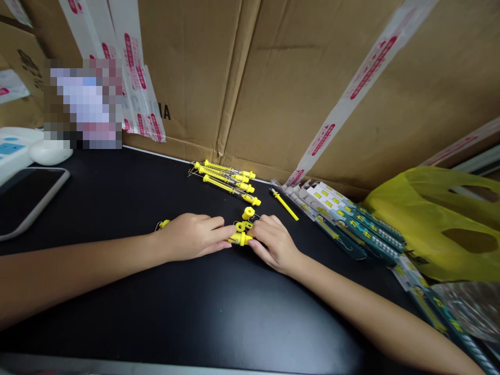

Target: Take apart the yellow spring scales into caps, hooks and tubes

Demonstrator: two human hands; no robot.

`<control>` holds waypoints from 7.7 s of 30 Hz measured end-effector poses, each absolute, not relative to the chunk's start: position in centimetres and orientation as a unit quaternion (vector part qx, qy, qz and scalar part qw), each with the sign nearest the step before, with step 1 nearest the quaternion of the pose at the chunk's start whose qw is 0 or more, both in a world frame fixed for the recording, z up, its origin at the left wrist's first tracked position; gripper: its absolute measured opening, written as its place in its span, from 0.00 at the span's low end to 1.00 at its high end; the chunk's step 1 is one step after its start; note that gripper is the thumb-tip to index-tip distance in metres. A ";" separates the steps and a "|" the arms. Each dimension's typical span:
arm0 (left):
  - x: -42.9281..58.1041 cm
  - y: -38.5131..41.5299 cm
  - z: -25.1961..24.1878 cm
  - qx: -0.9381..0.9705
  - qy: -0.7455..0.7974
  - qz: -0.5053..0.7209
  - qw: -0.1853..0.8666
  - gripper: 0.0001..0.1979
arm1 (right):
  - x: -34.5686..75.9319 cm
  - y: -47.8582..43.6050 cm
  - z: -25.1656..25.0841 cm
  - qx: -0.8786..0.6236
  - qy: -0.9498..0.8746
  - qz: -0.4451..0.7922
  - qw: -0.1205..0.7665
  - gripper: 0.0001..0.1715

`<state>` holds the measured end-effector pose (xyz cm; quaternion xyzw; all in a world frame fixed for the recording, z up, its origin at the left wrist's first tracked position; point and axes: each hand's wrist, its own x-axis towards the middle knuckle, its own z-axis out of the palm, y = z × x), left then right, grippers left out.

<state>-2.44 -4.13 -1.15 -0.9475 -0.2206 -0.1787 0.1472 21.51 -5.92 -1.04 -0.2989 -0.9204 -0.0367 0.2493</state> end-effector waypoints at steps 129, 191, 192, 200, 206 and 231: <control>-2.4 -4.2 -1.0 -0.947 -0.218 -0.188 0.143 0.15 | 22.9 -4.8 -1.1 -0.434 -0.806 0.091 0.392 0.15; -2.4 -4.1 -0.8 -0.944 -0.235 -0.215 0.084 0.14 | 20.7 -6.6 -1.3 -0.361 -0.901 -0.016 0.240 0.08; -2.4 -4.1 -0.8 -0.943 -0.239 -0.216 0.083 0.15 | 20.8 -6.6 -1.3 -0.360 -0.900 -0.011 0.244 0.08; -2.4 -4.2 -0.8 -0.937 -0.255 -0.226 0.071 0.23 | 21.0 -6.3 -2.1 -0.351 -0.880 0.020 0.319 0.13; -2.4 -4.0 -1.0 -0.937 -0.253 -0.225 0.087 0.17 | 21.0 -6.5 -2.2 -0.358 -0.870 0.052 0.335 0.16; -2.3 -4.3 -1.0 -0.922 -0.236 -0.267 0.149 0.14 | 18.8 -9.3 -1.0 -0.435 -0.786 0.298 0.323 0.10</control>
